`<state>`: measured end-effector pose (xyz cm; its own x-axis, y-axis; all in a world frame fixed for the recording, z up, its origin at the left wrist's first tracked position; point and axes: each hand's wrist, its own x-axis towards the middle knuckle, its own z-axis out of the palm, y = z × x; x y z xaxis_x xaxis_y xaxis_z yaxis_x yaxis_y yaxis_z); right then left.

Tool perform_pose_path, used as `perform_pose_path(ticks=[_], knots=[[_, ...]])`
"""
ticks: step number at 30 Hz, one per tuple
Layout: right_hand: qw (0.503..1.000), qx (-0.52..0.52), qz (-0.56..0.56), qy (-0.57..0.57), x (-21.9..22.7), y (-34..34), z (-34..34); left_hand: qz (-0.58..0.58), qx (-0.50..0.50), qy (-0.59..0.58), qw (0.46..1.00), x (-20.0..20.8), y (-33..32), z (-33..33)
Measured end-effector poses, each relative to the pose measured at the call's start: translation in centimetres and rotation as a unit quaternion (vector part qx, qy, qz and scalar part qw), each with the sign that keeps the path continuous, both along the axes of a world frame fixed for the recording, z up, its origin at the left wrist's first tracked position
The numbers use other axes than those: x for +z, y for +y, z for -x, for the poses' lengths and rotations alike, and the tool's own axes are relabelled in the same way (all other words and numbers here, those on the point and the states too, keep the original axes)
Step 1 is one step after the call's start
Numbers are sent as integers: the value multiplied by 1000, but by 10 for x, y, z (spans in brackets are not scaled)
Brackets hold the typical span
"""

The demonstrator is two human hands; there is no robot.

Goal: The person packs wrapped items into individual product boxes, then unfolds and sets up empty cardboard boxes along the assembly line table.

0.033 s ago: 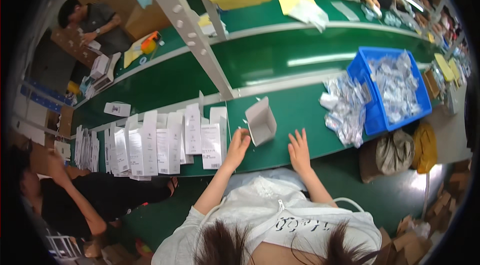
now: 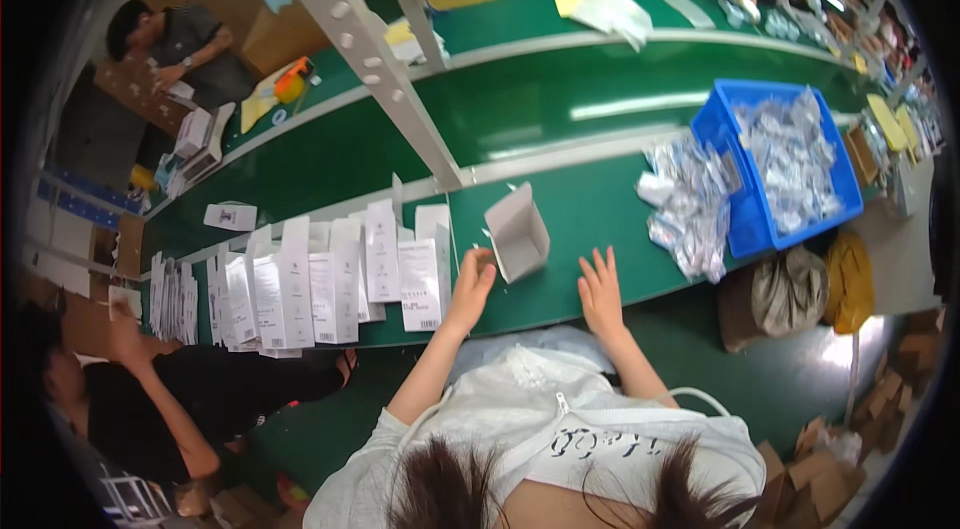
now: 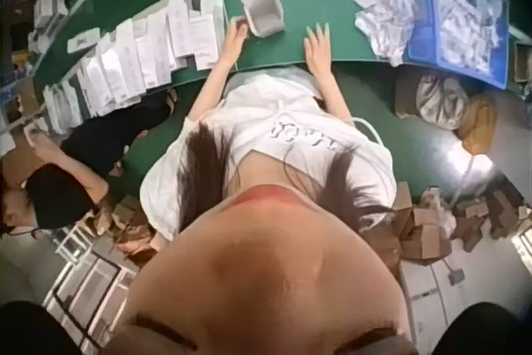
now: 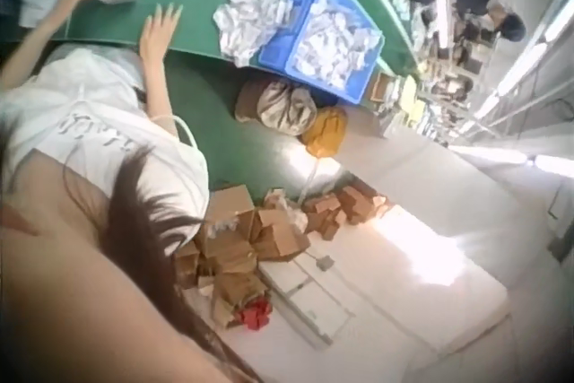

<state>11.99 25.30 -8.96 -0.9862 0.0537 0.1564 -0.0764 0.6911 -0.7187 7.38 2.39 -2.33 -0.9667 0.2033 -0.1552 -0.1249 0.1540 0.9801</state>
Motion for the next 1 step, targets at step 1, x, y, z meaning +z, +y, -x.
perform_pose_path(ticks=[1], knots=[[999, -11, -29, 20, -2, 7, 3, -37, 27, 13, 999, -1, 1, 1]])
